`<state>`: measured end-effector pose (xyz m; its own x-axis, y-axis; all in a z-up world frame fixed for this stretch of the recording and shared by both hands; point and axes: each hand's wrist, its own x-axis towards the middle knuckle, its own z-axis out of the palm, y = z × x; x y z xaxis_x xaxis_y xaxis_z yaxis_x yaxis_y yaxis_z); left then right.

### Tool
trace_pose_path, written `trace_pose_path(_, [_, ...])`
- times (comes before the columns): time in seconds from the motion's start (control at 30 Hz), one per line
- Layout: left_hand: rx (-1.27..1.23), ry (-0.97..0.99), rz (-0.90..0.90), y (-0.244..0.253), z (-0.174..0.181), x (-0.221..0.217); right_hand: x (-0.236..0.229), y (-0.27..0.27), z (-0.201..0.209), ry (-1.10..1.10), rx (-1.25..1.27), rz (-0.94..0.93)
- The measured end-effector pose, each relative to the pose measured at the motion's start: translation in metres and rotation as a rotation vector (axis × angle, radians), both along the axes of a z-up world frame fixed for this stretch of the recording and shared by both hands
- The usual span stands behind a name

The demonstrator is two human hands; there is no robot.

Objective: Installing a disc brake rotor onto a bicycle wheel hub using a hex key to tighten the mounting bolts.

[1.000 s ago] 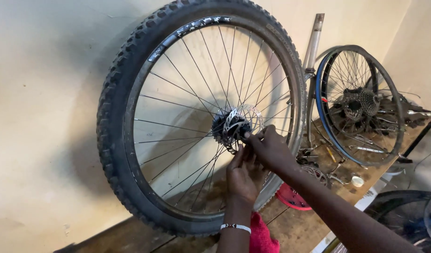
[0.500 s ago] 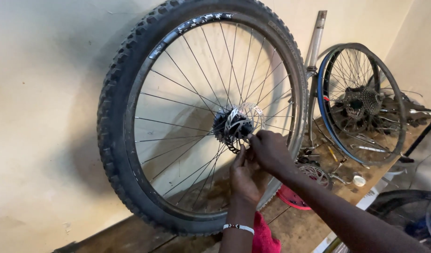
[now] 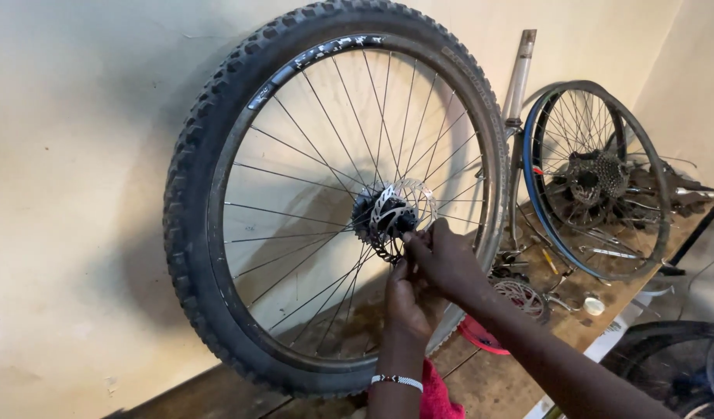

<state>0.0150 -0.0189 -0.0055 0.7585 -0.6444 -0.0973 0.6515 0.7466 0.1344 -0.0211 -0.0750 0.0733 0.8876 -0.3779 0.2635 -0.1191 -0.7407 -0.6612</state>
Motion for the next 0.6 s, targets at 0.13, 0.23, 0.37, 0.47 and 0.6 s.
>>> trace_pose_path(0.13, [0.086, 0.007, -0.013, -0.002, -0.018, 0.018, -0.004, 0.008, -0.008, -0.006, -0.238, 0.142])
trace_pose_path(0.23, [0.089, 0.022, 0.047, -0.005, -0.023, 0.02, 0.006, 0.004, -0.021, 0.013, -0.642, 0.111])
trace_pose_path(0.37, [0.093, 0.034, 0.07, -0.003, -0.009, 0.008, 0.014, 0.0, -0.019, 0.001, -0.864, 0.109])
trace_pose_path(0.47, [0.079, 0.043, 0.077, 0.005, -0.004, 0.005, 0.018, 0.002, -0.015, 0.023, -0.447, 0.028])
trace_pose_path(0.6, [0.023, 0.052, 0.067, 0.007, -0.007, -0.001, 0.027, 0.003, -0.015, 0.002, -0.213, -0.059])
